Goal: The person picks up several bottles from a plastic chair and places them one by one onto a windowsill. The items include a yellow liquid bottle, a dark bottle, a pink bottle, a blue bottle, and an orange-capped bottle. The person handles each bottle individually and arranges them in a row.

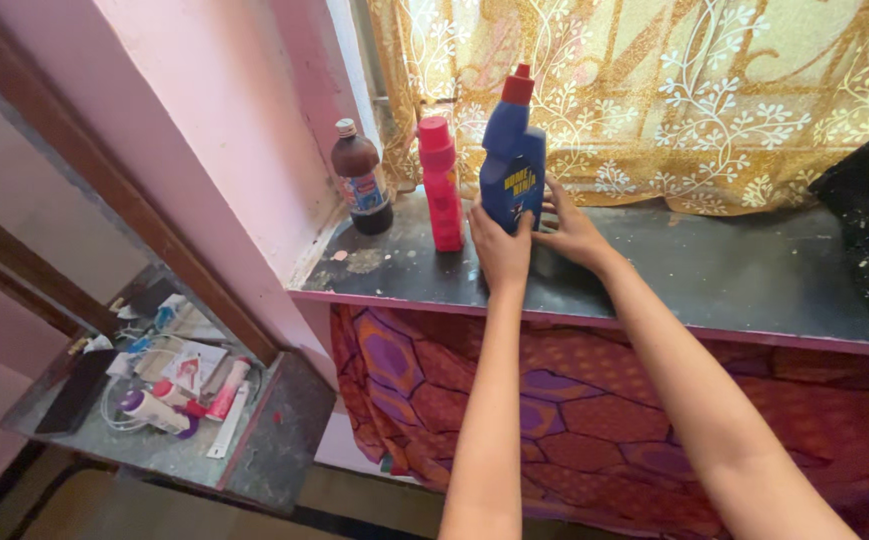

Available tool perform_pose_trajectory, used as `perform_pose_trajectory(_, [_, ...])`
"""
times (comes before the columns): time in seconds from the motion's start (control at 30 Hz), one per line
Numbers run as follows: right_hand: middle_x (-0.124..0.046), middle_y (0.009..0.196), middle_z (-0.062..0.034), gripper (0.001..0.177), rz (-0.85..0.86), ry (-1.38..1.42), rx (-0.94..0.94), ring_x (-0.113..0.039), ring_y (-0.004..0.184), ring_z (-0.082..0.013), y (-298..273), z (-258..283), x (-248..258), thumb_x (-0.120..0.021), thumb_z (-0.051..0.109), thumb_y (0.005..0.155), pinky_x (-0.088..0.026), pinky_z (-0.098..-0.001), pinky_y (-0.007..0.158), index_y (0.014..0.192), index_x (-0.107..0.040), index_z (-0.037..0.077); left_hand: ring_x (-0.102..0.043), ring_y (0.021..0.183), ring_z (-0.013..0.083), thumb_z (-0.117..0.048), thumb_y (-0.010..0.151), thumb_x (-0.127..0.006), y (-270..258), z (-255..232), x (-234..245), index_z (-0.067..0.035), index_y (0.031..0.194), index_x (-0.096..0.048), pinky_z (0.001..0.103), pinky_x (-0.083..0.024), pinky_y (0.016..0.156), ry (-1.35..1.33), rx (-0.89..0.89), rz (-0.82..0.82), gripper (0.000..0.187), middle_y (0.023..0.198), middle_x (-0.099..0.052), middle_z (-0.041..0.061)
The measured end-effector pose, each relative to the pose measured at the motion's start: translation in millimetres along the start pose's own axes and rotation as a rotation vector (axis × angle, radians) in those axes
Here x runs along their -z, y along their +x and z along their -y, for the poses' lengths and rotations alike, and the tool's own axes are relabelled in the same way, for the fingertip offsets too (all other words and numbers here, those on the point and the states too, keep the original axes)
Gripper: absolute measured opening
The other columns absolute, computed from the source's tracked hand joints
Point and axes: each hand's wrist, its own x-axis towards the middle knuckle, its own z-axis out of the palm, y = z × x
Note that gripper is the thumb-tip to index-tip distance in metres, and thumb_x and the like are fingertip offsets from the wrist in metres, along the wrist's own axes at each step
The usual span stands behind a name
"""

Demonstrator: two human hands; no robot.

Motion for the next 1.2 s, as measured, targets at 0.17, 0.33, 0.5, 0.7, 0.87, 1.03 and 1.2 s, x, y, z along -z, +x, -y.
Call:
perform_pose_trajectory(0.17, [-0.052,0.15,-0.0175,0.092,0.038,0.077,0.031,-0.055,0.137,-0.0298,4,-2,2,-0.08,0.009,0.085,-0.048,-0.0426,0.109,0.159,-0.025,0.008,-0.052,0.126,0.0481,-0.017,0.075,-0.086,0,-15,9,0.002,0.141,-0.046,0.052,-0.043,0.106,0.02,-0.01,-0.05,0.08,0.13,-0.055,0.027])
perform_pose_trajectory(0.33, [-0.058,0.14,-0.016,0.087,-0.02,0.041,-0.022,-0.061,0.126,-0.0271,4,8,0,-0.082,0.011,0.083,-0.055,-0.0395,0.099,0.154,-0.033,0.007,-0.047,0.134,0.0487,-0.017,0.072,-0.088,1,-22,10,-0.001,0.144,-0.044,0.053,-0.038,0.112,0.119,0.024,-0.053,0.086,0.138,-0.053,0.028])
perform_pose_trajectory(0.5, [-0.063,0.131,-0.0157,0.08,-0.092,-0.056,0.0,-0.068,0.115,-0.0257,1,26,-6,-0.085,0.011,0.079,-0.06,-0.0359,0.09,0.147,-0.043,0.004,-0.04,0.144,0.0488,-0.015,0.078,-0.082,-3,-16,3,0.001,0.156,-0.03,0.055,-0.031,0.121,0.183,-0.095,-0.099,0.095,0.154,-0.042,0.031])
perform_pose_trajectory(0.7, [-0.062,0.126,-0.0162,0.076,-0.137,-0.057,0.024,-0.069,0.107,-0.0243,-4,44,-9,-0.086,0.008,0.075,-0.064,-0.0338,0.075,0.14,-0.048,0.002,-0.04,0.148,0.0469,-0.025,0.087,-0.075,-2,-9,-2,0.004,0.158,-0.027,0.053,-0.034,0.123,0.224,-0.163,-0.14,0.091,0.159,-0.038,0.03])
perform_pose_trajectory(0.87, [-0.06,0.128,-0.0206,0.067,-0.19,-0.159,0.095,-0.066,0.11,-0.0312,-8,47,-8,-0.08,0.01,0.078,-0.06,-0.0393,0.081,0.138,-0.049,0.001,-0.041,0.143,0.0479,-0.043,0.083,-0.085,-2,-17,-2,0.005,0.155,-0.026,0.055,-0.036,0.117,0.278,-0.204,-0.157,0.105,0.155,-0.038,0.03])
perform_pose_trajectory(1.03, [-0.059,0.125,-0.025,0.064,-0.172,-0.255,0.076,-0.063,0.114,-0.0399,-19,60,-7,-0.075,0.016,0.082,-0.053,-0.045,0.096,0.137,-0.046,0.001,-0.042,0.138,0.0474,-0.051,0.069,-0.091,-1,-20,-3,0.004,0.157,-0.022,0.057,-0.038,0.111,0.35,-0.182,-0.163,0.124,0.15,-0.037,0.03])
perform_pose_trajectory(1.2, [-0.058,0.125,-0.0295,0.066,-0.164,-0.325,0.155,-0.06,0.116,-0.0468,-31,81,-3,-0.072,0.019,0.08,-0.051,-0.0507,0.095,0.137,-0.044,0.0,-0.042,0.132,0.0474,-0.053,0.066,-0.093,-1,-15,-3,0.003,0.159,-0.016,0.058,-0.036,0.11,0.378,-0.173,-0.145,0.133,0.145,-0.037,0.032])
